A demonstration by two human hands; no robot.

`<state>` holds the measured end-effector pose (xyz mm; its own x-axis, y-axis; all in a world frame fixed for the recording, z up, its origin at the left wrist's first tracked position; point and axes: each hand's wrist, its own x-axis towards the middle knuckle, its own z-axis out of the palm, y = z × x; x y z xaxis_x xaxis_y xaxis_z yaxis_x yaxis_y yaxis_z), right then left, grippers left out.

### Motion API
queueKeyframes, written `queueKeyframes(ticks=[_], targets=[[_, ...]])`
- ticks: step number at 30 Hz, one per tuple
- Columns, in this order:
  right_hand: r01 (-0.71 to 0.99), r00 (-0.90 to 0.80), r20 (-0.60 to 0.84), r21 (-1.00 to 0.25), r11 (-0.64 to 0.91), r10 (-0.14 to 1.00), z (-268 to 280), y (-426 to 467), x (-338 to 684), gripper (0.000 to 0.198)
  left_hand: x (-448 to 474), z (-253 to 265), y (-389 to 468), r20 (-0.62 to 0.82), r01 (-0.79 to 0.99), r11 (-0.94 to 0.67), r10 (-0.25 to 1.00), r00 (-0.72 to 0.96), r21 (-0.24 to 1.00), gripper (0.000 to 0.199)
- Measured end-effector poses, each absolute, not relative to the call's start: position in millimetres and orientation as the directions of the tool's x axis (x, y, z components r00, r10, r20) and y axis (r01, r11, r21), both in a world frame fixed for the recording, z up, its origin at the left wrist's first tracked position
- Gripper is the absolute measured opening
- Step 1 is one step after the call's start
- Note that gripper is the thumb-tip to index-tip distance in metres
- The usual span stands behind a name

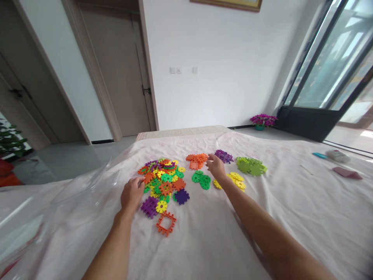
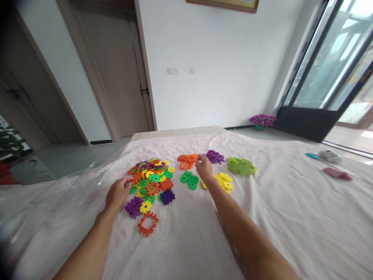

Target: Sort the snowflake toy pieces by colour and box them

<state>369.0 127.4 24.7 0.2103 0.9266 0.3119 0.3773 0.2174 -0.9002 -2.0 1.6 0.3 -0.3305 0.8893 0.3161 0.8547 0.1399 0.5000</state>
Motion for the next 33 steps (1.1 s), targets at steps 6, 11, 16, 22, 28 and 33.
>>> queueKeyframes(ticks=[6,11,16,22,28,33], targets=[[0.393,-0.244,0.452,-0.762,0.514,0.858,30,79,332,0.022,0,2,0,0.317,0.856,0.142,0.889,-0.332,0.498,0.029],[0.12,-0.757,0.405,-0.686,0.718,0.513,48,28,293,0.027,1,3,-2,0.312,0.854,0.153,0.887,-0.34,0.496,0.029],[0.012,-0.937,0.302,-0.477,0.879,0.177,50,1,275,0.046,1,3,-2,0.318,0.851,0.14,0.887,-0.335,0.506,0.029],[-0.038,-0.944,0.321,-0.34,0.94,0.078,52,-10,273,0.028,0,1,-1,0.328,0.854,0.13,0.886,-0.329,0.504,0.029],[0.179,-0.823,0.406,-0.479,0.86,0.398,51,-1,278,0.026,-1,0,0,0.344,0.856,0.108,0.884,-0.315,0.506,0.03],[0.403,-0.323,0.369,-0.78,0.479,0.872,36,45,299,0.026,-1,0,1,0.332,0.849,0.118,0.886,-0.324,0.515,0.031]])
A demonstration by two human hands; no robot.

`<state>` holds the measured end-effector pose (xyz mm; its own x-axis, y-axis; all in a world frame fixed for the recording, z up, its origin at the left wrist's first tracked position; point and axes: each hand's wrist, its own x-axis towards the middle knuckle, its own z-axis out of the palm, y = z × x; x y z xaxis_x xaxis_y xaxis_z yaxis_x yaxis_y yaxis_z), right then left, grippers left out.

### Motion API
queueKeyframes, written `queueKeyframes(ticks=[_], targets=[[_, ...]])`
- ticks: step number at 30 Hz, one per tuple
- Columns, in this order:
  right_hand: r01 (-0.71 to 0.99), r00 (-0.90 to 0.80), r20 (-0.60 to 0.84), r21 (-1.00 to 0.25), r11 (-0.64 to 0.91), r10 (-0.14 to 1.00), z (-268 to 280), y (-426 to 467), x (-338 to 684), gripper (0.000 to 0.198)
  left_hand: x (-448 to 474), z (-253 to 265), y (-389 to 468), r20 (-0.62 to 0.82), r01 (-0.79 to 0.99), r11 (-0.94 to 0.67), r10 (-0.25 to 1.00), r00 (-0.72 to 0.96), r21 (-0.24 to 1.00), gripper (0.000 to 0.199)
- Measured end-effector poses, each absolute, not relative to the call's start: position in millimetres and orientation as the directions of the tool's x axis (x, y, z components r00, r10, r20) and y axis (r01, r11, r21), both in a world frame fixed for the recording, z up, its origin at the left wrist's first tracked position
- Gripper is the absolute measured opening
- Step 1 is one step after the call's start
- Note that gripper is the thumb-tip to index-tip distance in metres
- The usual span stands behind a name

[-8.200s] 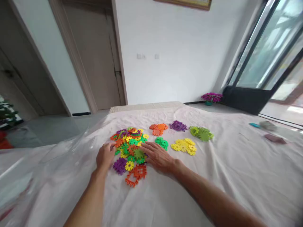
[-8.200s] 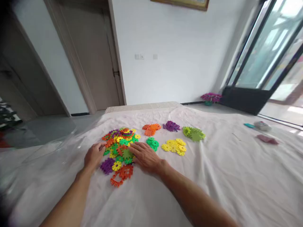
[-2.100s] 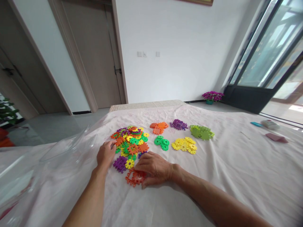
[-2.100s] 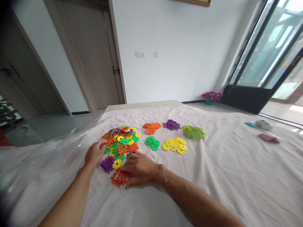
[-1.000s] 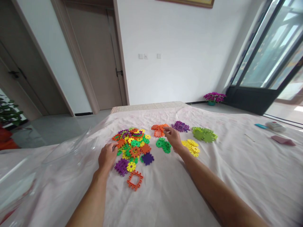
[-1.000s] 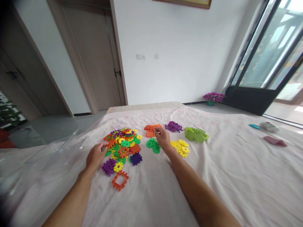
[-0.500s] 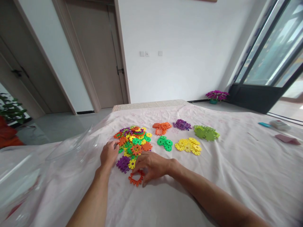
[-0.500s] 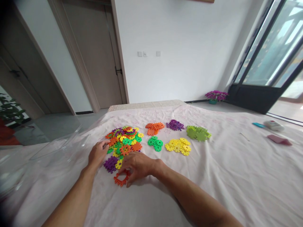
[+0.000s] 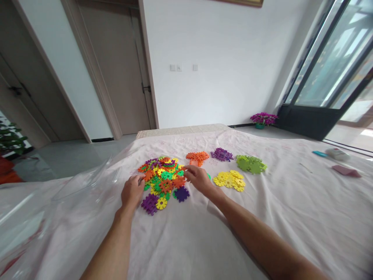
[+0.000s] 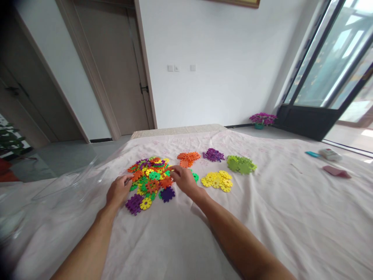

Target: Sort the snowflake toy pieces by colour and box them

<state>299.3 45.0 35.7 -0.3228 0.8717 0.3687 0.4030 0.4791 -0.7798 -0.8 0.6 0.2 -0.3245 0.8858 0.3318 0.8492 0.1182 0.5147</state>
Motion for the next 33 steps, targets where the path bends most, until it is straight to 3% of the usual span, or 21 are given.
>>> queueKeyframes(ticks=[4,8,14,17,21,25,29,33], targets=[[0.367,-0.036,0.283,-0.888,0.276,0.958,26,82,327,0.025,-1,0,1,0.334,0.85,0.115,0.886,-0.323,0.514,0.03],[0.178,0.057,0.242,-0.957,0.228,0.969,21,102,348,0.037,-1,0,1,0.333,0.852,0.119,0.886,-0.324,0.51,0.03],[0.465,0.188,0.375,-0.848,0.254,0.908,14,109,361,0.038,-1,0,1,0.334,0.856,0.123,0.885,-0.324,0.503,0.03],[0.517,0.026,0.445,-0.772,0.369,0.895,15,99,352,0.027,-1,0,1,0.337,0.857,0.121,0.885,-0.322,0.5,0.03],[0.418,-0.404,0.387,-0.728,0.543,0.829,24,73,329,0.014,-1,-2,1,0.345,0.857,0.111,0.884,-0.316,0.503,0.03],[0.412,-0.687,0.263,-0.627,0.661,0.677,35,52,316,0.029,-2,-2,1,0.347,0.858,0.108,0.884,-0.314,0.502,0.031],[0.357,-0.839,0.226,-0.459,0.814,0.496,43,44,314,0.056,-1,-1,1,0.339,0.855,0.114,0.885,-0.318,0.506,0.031],[0.301,-0.876,0.231,-0.425,0.854,0.423,46,44,315,0.035,0,0,0,0.336,0.855,0.119,0.885,-0.322,0.506,0.031]])
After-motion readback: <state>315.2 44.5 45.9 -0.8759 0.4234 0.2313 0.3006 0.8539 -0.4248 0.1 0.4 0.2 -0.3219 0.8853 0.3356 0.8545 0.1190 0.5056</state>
